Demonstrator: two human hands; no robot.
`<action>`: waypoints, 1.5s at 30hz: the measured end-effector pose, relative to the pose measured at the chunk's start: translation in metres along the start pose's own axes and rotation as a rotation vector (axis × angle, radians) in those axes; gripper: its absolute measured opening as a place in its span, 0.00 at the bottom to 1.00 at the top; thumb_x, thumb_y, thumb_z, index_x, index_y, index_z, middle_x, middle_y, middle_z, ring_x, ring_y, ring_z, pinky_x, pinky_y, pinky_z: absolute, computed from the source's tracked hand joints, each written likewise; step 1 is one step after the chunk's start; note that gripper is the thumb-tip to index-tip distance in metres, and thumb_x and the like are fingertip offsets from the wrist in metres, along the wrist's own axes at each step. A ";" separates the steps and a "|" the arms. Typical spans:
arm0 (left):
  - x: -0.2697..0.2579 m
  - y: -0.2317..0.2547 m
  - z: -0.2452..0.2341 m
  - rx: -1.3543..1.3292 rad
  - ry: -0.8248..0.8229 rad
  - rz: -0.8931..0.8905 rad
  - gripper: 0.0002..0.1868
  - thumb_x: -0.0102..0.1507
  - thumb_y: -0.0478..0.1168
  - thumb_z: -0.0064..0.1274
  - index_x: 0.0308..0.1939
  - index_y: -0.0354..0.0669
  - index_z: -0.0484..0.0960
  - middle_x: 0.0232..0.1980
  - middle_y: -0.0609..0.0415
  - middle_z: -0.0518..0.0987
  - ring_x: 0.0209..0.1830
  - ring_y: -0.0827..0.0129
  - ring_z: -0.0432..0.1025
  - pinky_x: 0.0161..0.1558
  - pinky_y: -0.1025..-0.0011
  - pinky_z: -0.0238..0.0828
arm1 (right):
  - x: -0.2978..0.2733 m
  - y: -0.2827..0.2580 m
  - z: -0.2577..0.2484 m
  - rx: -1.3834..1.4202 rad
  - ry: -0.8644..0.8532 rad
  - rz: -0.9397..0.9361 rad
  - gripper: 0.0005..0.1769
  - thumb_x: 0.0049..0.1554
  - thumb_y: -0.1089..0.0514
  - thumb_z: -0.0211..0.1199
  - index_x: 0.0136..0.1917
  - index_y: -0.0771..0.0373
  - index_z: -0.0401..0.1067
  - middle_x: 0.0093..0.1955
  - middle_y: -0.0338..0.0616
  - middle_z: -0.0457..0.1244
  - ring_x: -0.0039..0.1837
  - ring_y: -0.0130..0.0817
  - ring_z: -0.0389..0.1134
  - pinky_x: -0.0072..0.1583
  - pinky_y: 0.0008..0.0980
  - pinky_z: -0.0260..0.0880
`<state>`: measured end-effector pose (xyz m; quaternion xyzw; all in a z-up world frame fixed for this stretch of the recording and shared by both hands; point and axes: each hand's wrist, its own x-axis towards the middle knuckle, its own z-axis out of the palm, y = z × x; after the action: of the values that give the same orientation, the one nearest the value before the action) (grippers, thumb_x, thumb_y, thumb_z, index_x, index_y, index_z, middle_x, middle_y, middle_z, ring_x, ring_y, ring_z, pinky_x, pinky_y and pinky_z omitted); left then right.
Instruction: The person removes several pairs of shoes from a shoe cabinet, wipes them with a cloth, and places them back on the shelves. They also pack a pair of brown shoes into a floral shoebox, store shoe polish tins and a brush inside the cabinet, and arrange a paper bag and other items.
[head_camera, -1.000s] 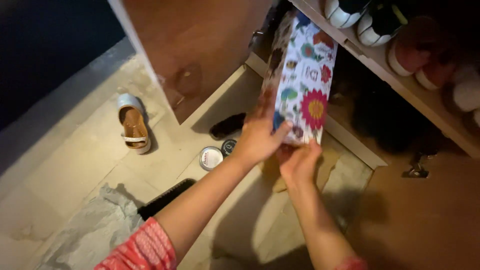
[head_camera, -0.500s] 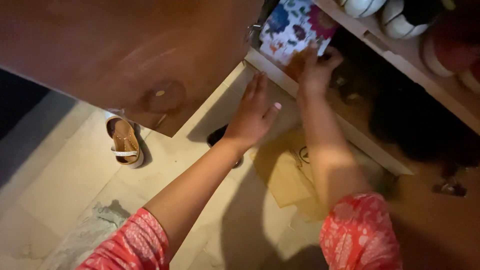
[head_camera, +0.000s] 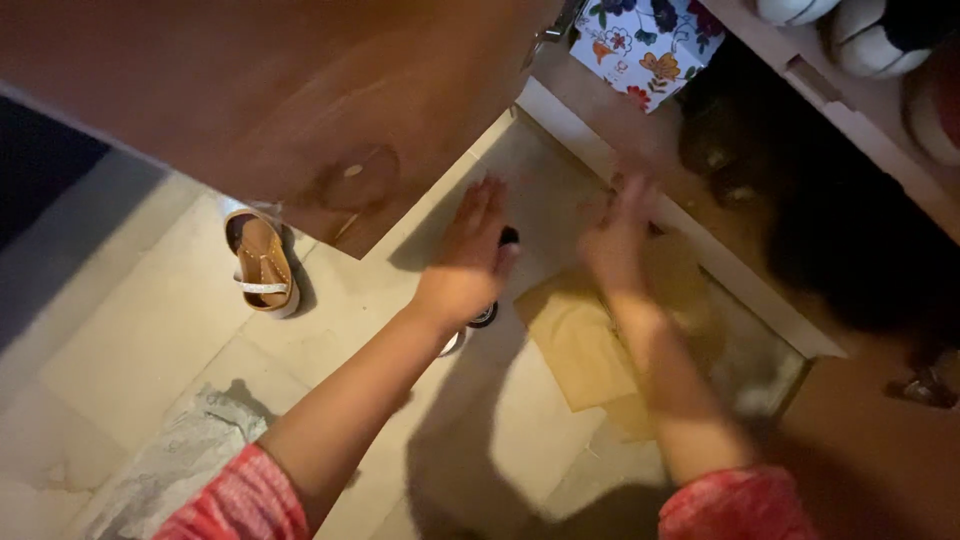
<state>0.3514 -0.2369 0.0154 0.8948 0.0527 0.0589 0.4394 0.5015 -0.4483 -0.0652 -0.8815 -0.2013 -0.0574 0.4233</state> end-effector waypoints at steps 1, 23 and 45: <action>-0.012 -0.003 -0.005 0.007 -0.012 -0.010 0.40 0.66 0.38 0.50 0.79 0.32 0.50 0.82 0.36 0.50 0.83 0.44 0.45 0.77 0.56 0.46 | -0.018 -0.006 -0.001 0.025 -0.057 0.049 0.34 0.56 0.66 0.60 0.74 0.65 0.57 0.71 0.64 0.52 0.73 0.60 0.57 0.75 0.50 0.59; -0.142 0.023 -0.062 -0.076 -0.047 -0.045 0.67 0.46 0.52 0.73 0.80 0.48 0.46 0.81 0.30 0.50 0.77 0.37 0.44 0.69 0.43 0.42 | -0.039 -0.175 -0.124 0.220 -0.556 0.754 0.28 0.64 0.55 0.58 0.76 0.57 0.58 0.59 0.52 0.68 0.50 0.41 0.70 0.45 0.56 0.63; -0.287 -0.147 -0.124 0.604 0.207 -0.606 0.39 0.62 0.55 0.46 0.77 0.60 0.55 0.80 0.47 0.51 0.80 0.50 0.45 0.70 0.32 0.35 | 0.053 -0.227 0.323 -0.584 -0.342 -0.197 0.33 0.55 0.58 0.58 0.71 0.71 0.57 0.71 0.64 0.53 0.71 0.63 0.54 0.71 0.54 0.53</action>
<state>0.0435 -0.0932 -0.0427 0.9167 0.3713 -0.0014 0.1478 0.4358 -0.0570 -0.0920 -0.9385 -0.3287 -0.0046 0.1059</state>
